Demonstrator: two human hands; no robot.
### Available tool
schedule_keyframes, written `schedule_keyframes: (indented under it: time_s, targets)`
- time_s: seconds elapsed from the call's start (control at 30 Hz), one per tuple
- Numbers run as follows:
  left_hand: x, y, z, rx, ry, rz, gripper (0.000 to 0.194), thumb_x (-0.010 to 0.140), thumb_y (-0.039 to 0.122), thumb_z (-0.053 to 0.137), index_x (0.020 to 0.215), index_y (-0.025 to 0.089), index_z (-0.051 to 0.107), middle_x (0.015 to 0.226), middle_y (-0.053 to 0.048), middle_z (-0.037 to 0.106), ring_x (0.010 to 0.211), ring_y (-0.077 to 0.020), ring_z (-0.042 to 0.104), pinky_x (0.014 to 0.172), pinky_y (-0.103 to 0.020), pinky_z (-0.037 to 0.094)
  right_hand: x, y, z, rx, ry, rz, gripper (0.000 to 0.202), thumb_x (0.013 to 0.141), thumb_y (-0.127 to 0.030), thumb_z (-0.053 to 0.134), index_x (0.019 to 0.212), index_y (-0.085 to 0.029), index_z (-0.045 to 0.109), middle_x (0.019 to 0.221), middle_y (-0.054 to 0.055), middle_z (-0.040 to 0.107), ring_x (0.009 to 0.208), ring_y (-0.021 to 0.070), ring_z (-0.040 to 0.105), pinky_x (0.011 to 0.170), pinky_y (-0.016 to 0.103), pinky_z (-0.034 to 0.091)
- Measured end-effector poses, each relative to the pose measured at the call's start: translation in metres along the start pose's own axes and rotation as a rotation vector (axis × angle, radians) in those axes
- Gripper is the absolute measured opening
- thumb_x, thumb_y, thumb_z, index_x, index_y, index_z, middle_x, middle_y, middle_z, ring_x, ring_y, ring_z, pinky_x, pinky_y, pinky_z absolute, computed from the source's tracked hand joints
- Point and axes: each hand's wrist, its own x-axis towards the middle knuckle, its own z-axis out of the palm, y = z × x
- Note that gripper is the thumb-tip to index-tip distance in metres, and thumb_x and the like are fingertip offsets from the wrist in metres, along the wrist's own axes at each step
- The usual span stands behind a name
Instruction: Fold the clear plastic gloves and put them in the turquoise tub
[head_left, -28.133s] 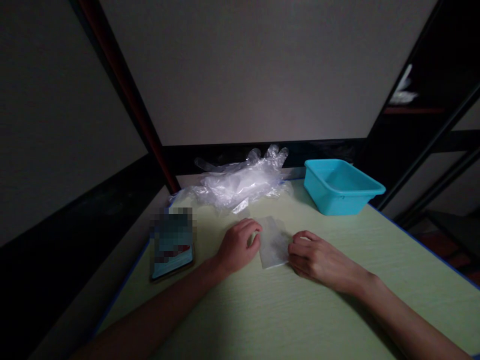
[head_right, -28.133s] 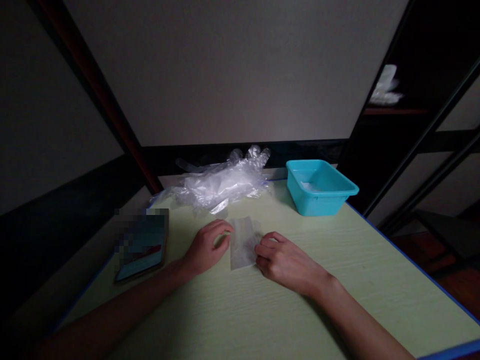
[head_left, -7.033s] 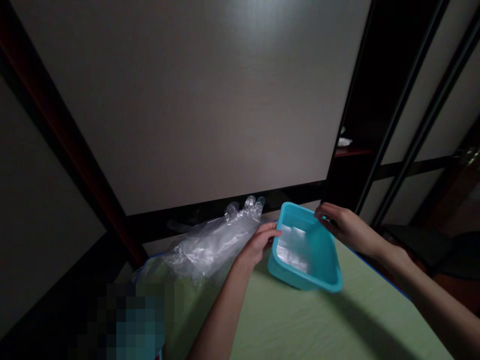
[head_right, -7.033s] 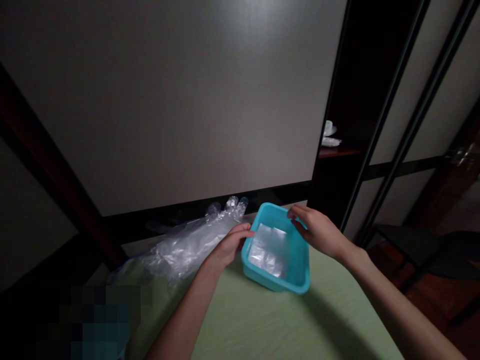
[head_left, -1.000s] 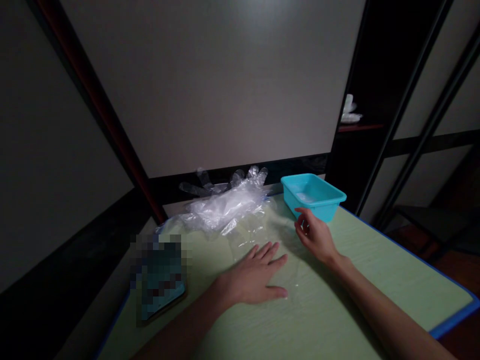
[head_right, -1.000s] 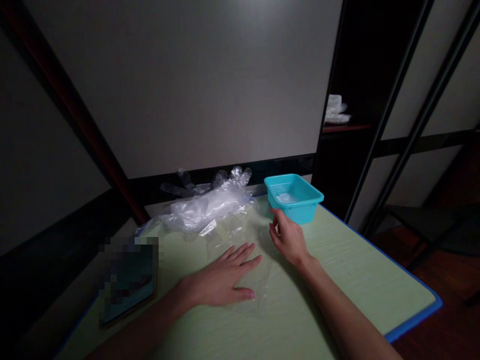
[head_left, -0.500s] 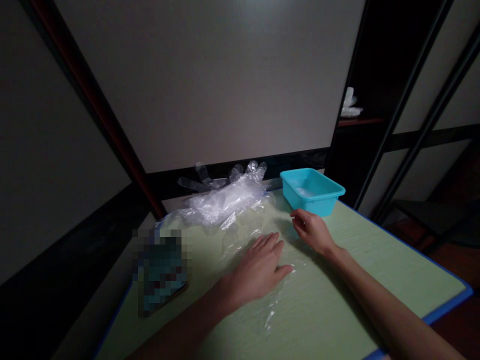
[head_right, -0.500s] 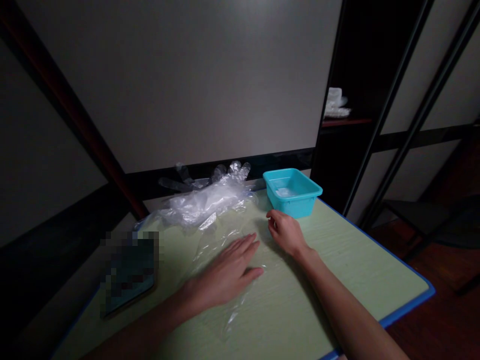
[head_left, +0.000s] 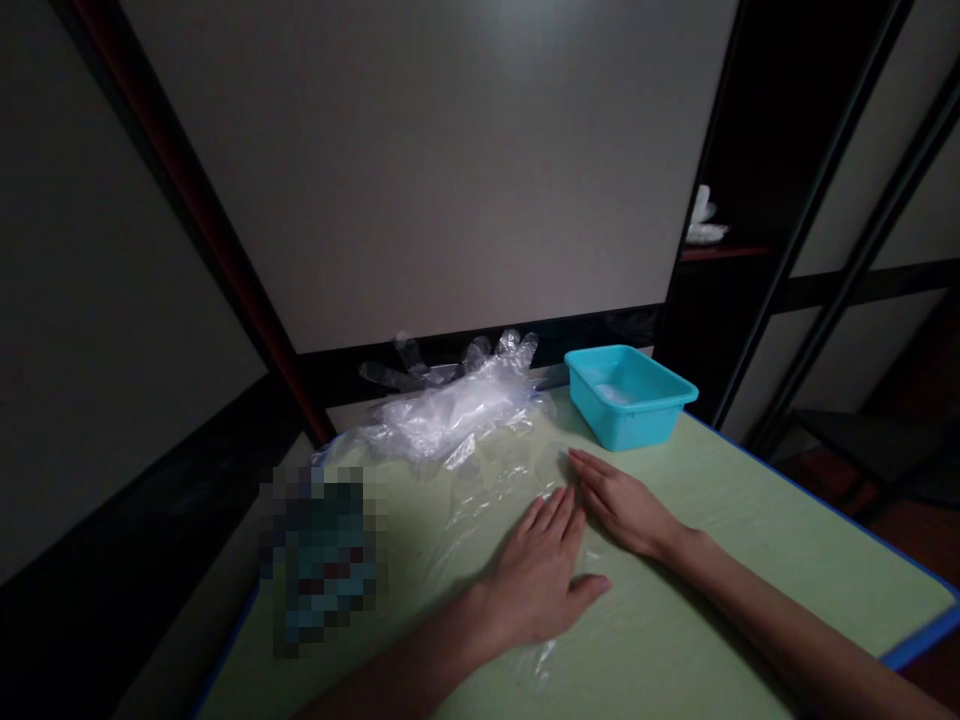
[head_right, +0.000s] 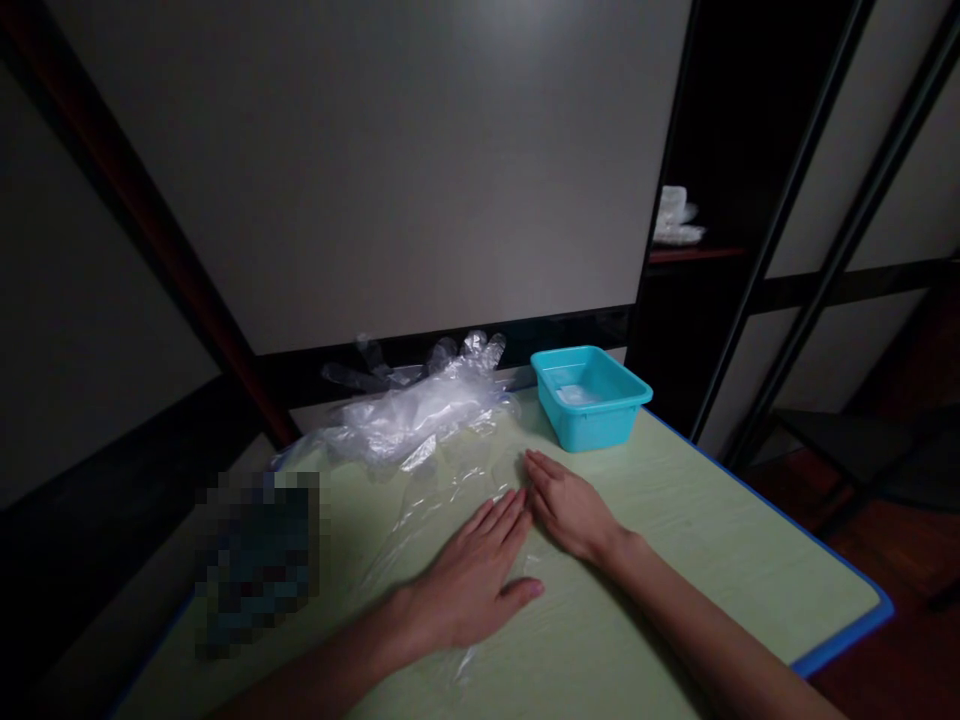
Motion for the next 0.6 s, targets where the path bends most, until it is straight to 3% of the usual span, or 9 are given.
schedule_keyframes:
  time_s: [0.2,0.6]
  targets:
    - [-0.001,0.0,-0.002,-0.018,-0.017,-0.006,0.069,0.084,0.057,0.017,0.134,0.01,0.016,0.142,-0.011,0.012,0.13,-0.021,0.001,0.105,-0.035,0.006,-0.017,0.012,0.002,-0.115,-0.141,-0.038,0.052,0.09,-0.039,0.021,0.134,-0.011,0.023,0.138,0.01,0.023,0.127,0.0201,0.019,0.103,0.04,0.021]
    - [-0.01,0.001,-0.008,-0.025,-0.063,-0.029,0.064,0.085,0.055,0.02,0.135,0.015,0.015,0.143,-0.006,0.009,0.13,-0.0203,0.002,0.105,-0.036,0.007,-0.017,0.014,-0.001,-0.155,-0.135,-0.06,0.05,0.089,-0.033,0.023,0.134,-0.013,0.022,0.138,0.009,0.022,0.127,0.0205,0.019,0.102,0.041,0.023]
